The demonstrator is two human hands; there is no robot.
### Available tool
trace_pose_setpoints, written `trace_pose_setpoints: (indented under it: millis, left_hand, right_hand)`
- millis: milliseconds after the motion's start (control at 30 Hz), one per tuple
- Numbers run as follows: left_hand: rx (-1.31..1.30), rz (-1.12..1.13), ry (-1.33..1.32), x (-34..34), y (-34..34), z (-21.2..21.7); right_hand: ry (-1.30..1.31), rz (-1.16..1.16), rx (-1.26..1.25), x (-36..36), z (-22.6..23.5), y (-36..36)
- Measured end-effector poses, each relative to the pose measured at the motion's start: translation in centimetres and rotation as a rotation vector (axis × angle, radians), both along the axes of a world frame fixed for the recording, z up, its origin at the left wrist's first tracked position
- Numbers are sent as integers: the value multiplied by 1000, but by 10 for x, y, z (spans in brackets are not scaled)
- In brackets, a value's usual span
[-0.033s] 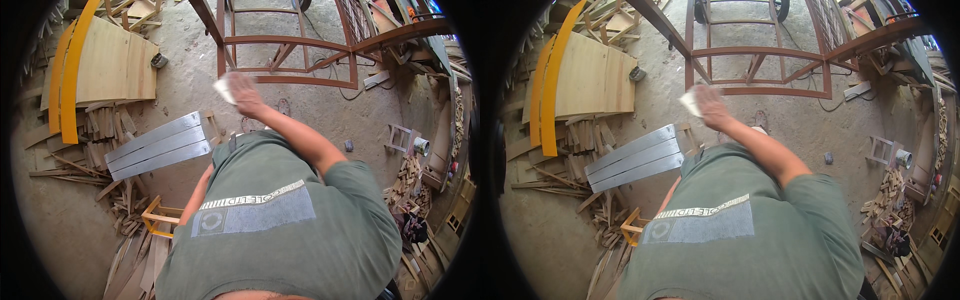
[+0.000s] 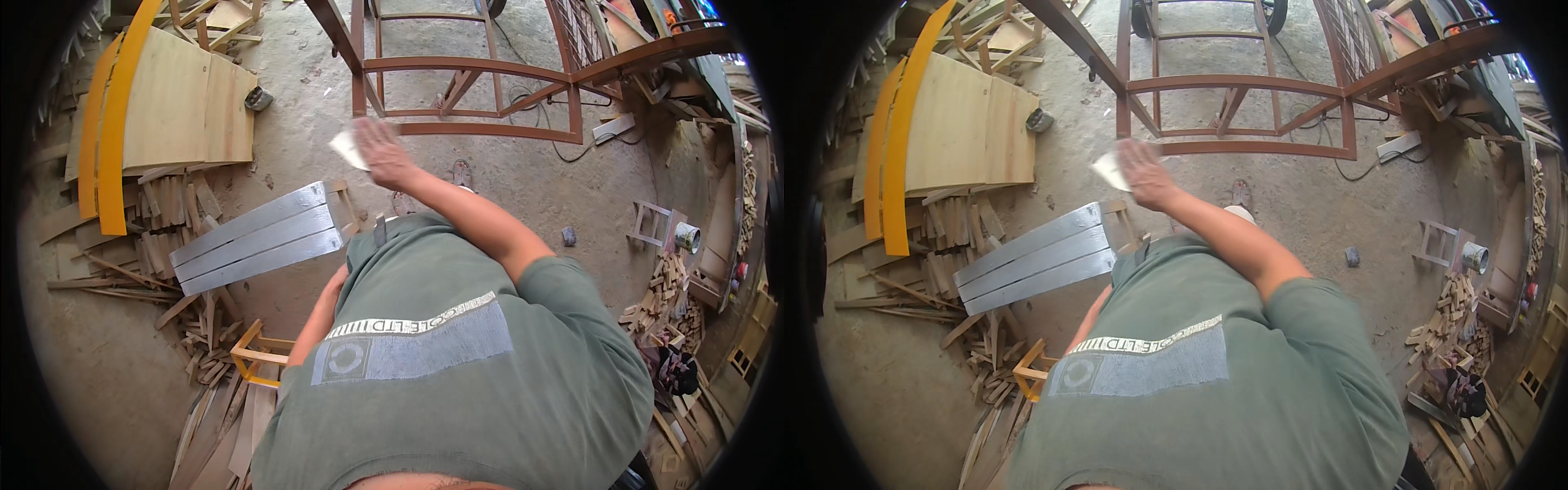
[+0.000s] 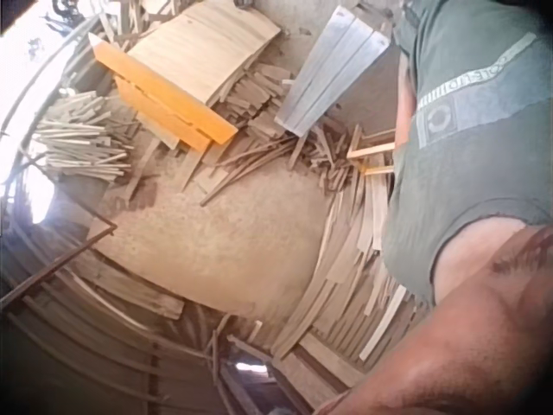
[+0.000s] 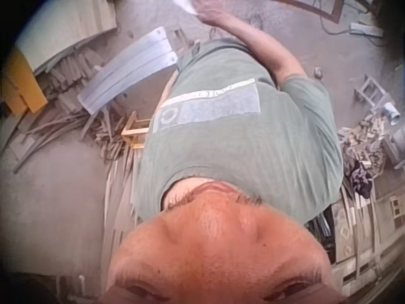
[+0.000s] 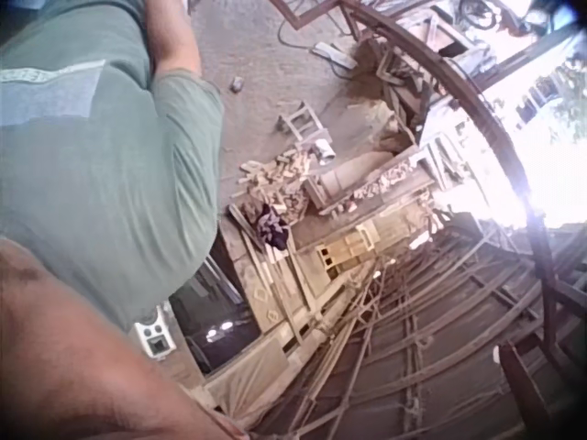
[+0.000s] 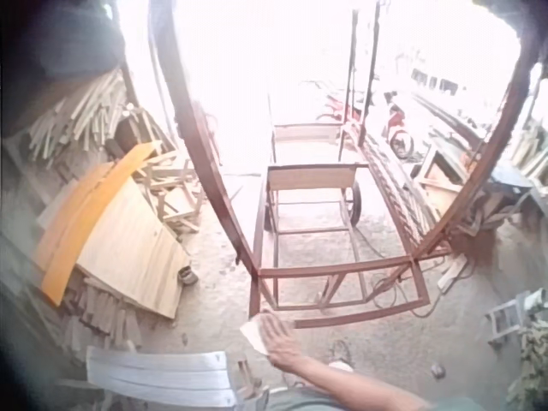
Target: The person sands the surface of a brown metal cart frame using sandpaper by hand and then uses a power grinder to smooth specific areas of the frame.
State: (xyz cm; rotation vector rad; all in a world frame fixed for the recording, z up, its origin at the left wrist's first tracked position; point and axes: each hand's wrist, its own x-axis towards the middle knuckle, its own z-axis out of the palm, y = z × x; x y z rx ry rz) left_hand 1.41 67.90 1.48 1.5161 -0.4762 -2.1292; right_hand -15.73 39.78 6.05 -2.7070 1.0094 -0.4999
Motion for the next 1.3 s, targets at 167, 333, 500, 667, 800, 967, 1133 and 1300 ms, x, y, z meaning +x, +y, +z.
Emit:
trace_pose_setpoints:
  millis: [167, 333, 500, 667, 800, 967, 1133, 1300]
  left_hand:
    - [-244, -300, -636, 34, -48, 32]
    - [-263, 25, -637, 60, -118, 56]
    - [-214, 254, -249, -5, -232, 43]
    - [-214, 415, -170, -77, -279, 25]
    - [-190, 464, -195, -92, -276, 18]
    - [-108, 396, -115, -91, -284, 16]
    - [-61, 343, -136, -96, -288, 12]
    - [-112, 585, -292, -48, -283, -6]
  right_hand:
    - [87, -34, 26, -82, 23, -11]
    - [136, -378, 69, -189, 27, 6]
    - [32, -52, 84, -61, 2, 4]
    - [-7, -259, 23, -216, -11, -10]
    - [131, -707, -234, -346, -8, -3]
    - [169, -558, 114, -182, -2, 7]
    - [179, -511, -59, -255, -15, -3]
    - [329, -1001, -131, -429, -15, -23]
